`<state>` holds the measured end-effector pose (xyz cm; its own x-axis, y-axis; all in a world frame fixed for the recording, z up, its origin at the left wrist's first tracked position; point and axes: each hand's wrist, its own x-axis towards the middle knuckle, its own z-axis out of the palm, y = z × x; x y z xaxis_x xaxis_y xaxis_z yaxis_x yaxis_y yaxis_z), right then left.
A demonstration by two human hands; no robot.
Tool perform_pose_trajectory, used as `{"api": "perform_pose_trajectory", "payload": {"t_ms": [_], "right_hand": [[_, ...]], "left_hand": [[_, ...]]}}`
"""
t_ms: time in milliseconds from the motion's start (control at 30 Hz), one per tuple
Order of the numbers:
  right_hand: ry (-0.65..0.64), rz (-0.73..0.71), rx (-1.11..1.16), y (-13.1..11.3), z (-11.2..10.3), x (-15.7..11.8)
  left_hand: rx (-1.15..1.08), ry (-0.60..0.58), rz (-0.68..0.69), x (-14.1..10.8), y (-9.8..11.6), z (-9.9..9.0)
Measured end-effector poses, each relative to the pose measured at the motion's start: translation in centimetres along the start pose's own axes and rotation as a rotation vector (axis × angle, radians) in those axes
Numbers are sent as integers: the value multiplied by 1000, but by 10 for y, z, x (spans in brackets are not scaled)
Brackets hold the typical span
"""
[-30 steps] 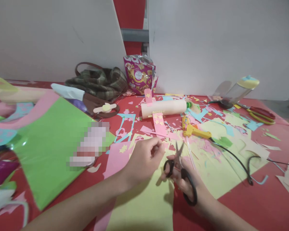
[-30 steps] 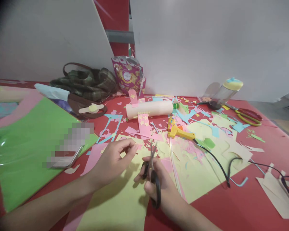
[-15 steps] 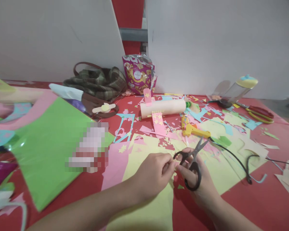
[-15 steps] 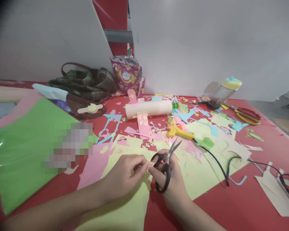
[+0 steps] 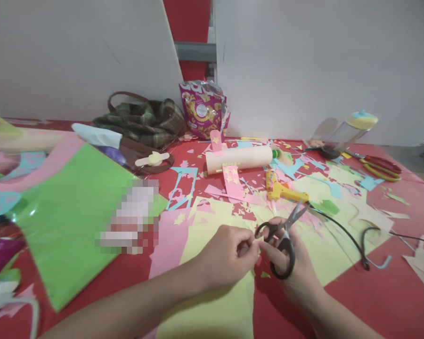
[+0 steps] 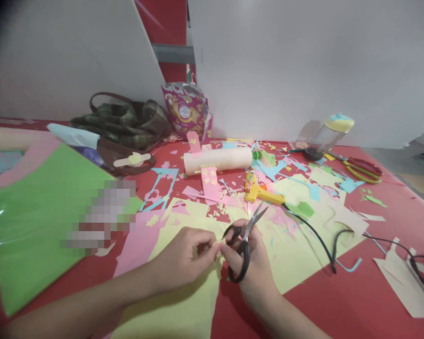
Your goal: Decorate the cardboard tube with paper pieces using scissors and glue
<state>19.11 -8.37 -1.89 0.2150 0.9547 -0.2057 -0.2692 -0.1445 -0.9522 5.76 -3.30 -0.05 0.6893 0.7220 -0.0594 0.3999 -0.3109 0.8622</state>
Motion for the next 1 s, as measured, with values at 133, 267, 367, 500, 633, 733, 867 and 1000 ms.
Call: {"api": "perform_pose_trajectory", "payload": {"t_ms": [133, 267, 367, 500, 633, 733, 867, 1000], "right_hand": [[-30, 16, -18, -1, 0, 0], [-51, 5, -1, 0, 0, 1], [-63, 16, -21, -2, 1, 0], [-113, 46, -17, 1, 0, -2], [-275, 52, 35, 7, -2, -2], [-402, 81, 60, 5, -2, -1], [-491, 123, 44, -1, -2, -3], [-557, 117, 52, -2, -2, -3]], "left_hand": [[35, -24, 4, 2, 1, -5], [56, -36, 37, 2, 2, -7], [41, -37, 31, 3, 3, -9], [1, -20, -7, 4, 5, -19], [-15, 55, -6, 6, 7, -34], [15, 124, -1, 7, 9, -43], [44, 120, 5, 5, 11, -50], [41, 56, 1, 5, 13, -50]]}}
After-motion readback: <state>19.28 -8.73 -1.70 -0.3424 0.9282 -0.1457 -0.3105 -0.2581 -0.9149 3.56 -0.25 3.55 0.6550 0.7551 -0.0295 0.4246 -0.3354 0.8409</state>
